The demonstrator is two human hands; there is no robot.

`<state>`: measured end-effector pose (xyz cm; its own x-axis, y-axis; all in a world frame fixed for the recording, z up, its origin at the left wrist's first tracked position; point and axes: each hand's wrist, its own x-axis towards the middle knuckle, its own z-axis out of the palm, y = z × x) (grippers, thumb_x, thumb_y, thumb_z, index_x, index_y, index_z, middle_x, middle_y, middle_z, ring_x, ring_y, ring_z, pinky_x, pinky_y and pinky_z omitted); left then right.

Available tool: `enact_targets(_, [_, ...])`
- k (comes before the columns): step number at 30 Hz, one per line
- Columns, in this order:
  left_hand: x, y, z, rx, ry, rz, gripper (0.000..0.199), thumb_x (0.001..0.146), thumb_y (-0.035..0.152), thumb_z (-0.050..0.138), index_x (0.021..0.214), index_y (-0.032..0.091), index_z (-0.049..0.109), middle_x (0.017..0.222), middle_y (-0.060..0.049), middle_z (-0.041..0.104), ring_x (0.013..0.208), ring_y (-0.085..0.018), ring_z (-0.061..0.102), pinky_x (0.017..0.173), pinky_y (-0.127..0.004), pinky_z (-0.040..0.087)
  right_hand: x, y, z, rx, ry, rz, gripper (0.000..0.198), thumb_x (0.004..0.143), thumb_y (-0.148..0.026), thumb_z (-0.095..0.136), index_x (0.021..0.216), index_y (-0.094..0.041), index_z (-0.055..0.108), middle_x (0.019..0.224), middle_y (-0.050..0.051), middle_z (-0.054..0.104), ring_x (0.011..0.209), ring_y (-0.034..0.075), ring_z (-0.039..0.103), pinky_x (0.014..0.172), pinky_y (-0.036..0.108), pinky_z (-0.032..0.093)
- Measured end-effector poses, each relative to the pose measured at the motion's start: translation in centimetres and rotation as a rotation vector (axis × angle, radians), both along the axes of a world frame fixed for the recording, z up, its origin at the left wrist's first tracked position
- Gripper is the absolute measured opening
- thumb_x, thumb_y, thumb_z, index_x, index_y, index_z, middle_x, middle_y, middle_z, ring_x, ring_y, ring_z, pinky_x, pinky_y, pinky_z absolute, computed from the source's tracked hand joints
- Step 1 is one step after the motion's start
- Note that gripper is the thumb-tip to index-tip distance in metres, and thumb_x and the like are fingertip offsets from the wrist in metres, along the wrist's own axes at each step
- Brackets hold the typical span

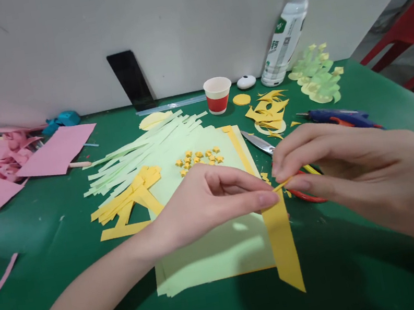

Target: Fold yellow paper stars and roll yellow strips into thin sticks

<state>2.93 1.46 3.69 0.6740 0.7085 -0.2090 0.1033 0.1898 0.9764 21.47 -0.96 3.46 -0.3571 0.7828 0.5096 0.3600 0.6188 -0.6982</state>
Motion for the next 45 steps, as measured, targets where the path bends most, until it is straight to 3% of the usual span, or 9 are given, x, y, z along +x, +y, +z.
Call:
enact_targets(7, [0.1,-0.2,-0.2,-0.047,-0.045,0.058,0.002,0.067,0.02,0.07,0.067,0.018,0.068,0.066,0.002,0.068,0.066,-0.012,0.064,0.062,-0.021,0.049,-0.5,-0.1,-0.4,-0.196,0.2,0.051,0.019,0.074,-0.016,0.066,0.08,-0.034,0.071,0.077,-0.006,0.065,0.071,0.006,0.058,0.06,0.014,0.049])
enact_targets(11, [0.1,-0.2,-0.1,-0.043,-0.031,0.089,0.007,0.063,0.012,0.071,0.064,0.019,0.068,0.061,0.005,0.066,0.058,-0.006,0.059,0.051,-0.012,0.043,-0.4,-0.4,-0.6,-0.319,0.284,0.051,0.017,0.076,-0.023,0.064,0.081,-0.037,0.07,0.078,-0.007,0.069,0.076,0.008,0.061,0.063,0.015,0.052])
enact_targets(14, [0.1,-0.3,0.2,-0.006,-0.038,0.118,0.012,0.062,0.008,0.07,0.062,0.019,0.068,0.058,0.008,0.064,0.053,-0.002,0.054,0.047,-0.008,0.04,-0.3,-0.6,-0.6,-0.357,0.309,0.022,0.015,0.078,-0.026,0.063,0.081,-0.039,0.07,0.079,-0.008,0.07,0.079,0.009,0.064,0.068,0.016,0.054])
enact_targets(19, [-0.1,-0.6,0.5,0.095,-0.07,0.147,0.012,0.065,0.008,0.069,0.064,0.02,0.068,0.063,0.008,0.066,0.058,-0.003,0.06,0.055,-0.007,0.048,-0.4,-1.0,-0.3,-0.367,0.274,-0.052,0.016,0.078,-0.027,0.062,0.08,-0.041,0.069,0.082,-0.013,0.07,0.075,0.006,0.066,0.064,0.008,0.053])
enact_targets(25, [-0.6,-0.7,0.5,0.415,-0.068,0.184,0.009,0.074,0.017,0.066,0.065,0.017,0.063,0.061,0.005,0.065,0.057,-0.005,0.061,0.055,-0.011,0.052,-0.5,-0.8,-0.4,-0.436,0.39,-0.009,0.015,0.081,-0.03,0.059,0.08,-0.04,0.07,0.085,-0.014,0.07,0.077,0.004,0.065,0.048,0.004,0.048])
enact_targets(31, [-0.8,-0.3,-0.4,1.106,-0.1,0.372,0.005,0.074,0.01,0.063,0.075,0.014,0.062,0.075,-0.002,0.066,0.069,-0.011,0.06,0.06,-0.021,0.052,-0.8,-0.3,-0.5,-0.625,0.533,0.097,0.008,0.077,-0.034,0.063,0.074,-0.038,0.07,0.08,-0.012,0.07,0.077,0.005,0.065,0.059,0.006,0.051])
enact_targets(33, [-0.9,-0.3,-0.5,1.238,-0.077,0.38,0.006,0.073,0.008,0.064,0.077,0.013,0.062,0.076,-0.005,0.067,0.071,-0.011,0.06,0.064,-0.023,0.052,-0.8,-0.3,-0.5,-0.696,0.546,0.133,0.008,0.077,-0.035,0.063,0.075,-0.037,0.07,0.081,-0.011,0.07,0.078,0.005,0.064,0.06,0.005,0.05])
enact_targets(41, [-0.6,-0.5,0.1,1.3,-0.045,0.332,0.011,0.074,0.004,0.059,0.074,0.014,0.062,0.074,-0.006,0.07,0.068,-0.011,0.062,0.065,-0.021,0.053,-0.7,-0.3,-0.3,-0.79,0.54,0.167,0.009,0.076,-0.03,0.064,0.072,-0.033,0.071,0.079,-0.006,0.069,0.06,0.004,0.058,0.055,0.007,0.049])
enact_targets(45, [-0.6,-0.5,0.1,1.309,-0.063,0.346,0.012,0.074,0.002,0.058,0.071,0.014,0.061,0.071,-0.006,0.069,0.066,-0.011,0.062,0.063,-0.021,0.053,-0.7,-0.3,-0.2,-0.806,0.54,0.183,0.01,0.077,-0.029,0.063,0.072,-0.033,0.071,0.079,-0.006,0.068,0.06,0.004,0.056,0.055,0.008,0.049])
